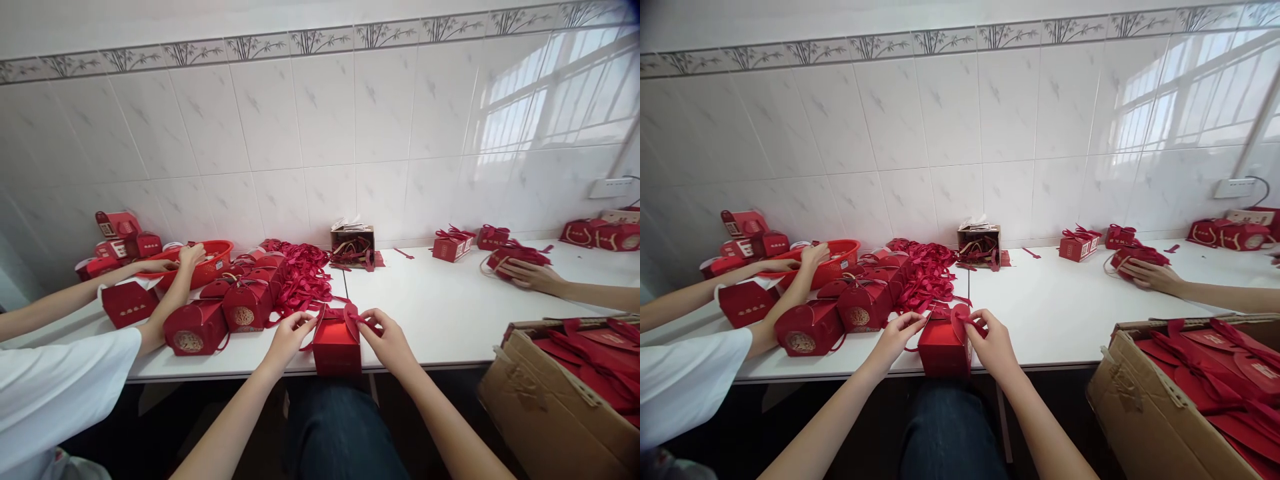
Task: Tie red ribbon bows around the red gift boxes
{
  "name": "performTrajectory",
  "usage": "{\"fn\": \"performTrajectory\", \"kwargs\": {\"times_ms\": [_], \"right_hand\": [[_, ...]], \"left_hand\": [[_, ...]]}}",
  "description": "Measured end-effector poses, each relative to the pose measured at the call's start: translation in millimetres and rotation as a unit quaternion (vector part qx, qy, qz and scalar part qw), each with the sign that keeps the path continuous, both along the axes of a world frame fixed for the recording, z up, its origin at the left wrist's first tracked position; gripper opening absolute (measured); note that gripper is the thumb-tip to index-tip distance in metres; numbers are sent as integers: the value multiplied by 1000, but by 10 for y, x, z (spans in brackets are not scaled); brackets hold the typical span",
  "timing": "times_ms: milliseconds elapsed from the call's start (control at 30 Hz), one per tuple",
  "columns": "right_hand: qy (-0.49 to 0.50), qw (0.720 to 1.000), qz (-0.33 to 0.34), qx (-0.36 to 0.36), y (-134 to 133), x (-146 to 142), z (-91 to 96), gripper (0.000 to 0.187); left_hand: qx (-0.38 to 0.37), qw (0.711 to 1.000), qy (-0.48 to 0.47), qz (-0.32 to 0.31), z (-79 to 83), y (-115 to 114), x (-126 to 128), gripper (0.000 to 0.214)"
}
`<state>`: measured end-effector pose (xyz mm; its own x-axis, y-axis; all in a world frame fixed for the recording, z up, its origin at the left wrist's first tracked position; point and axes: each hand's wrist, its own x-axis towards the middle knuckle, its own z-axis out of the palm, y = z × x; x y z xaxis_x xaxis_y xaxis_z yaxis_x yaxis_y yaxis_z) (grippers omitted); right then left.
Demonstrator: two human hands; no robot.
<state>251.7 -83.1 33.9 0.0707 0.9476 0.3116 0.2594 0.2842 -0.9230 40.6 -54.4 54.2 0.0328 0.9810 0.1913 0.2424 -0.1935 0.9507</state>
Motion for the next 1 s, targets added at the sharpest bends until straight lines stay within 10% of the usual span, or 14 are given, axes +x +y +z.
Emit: {"fn": "performTrajectory", "kwargs": {"times_ms": [533, 1000], "right_hand": [[85, 996, 7, -11, 45, 122, 167, 21], [235, 948, 135, -165, 157, 180, 220, 46]], "left_hand": [[-48, 997, -63, 24, 93, -59, -45, 46], [-69, 995, -78, 0, 190, -16, 12, 48]]}}
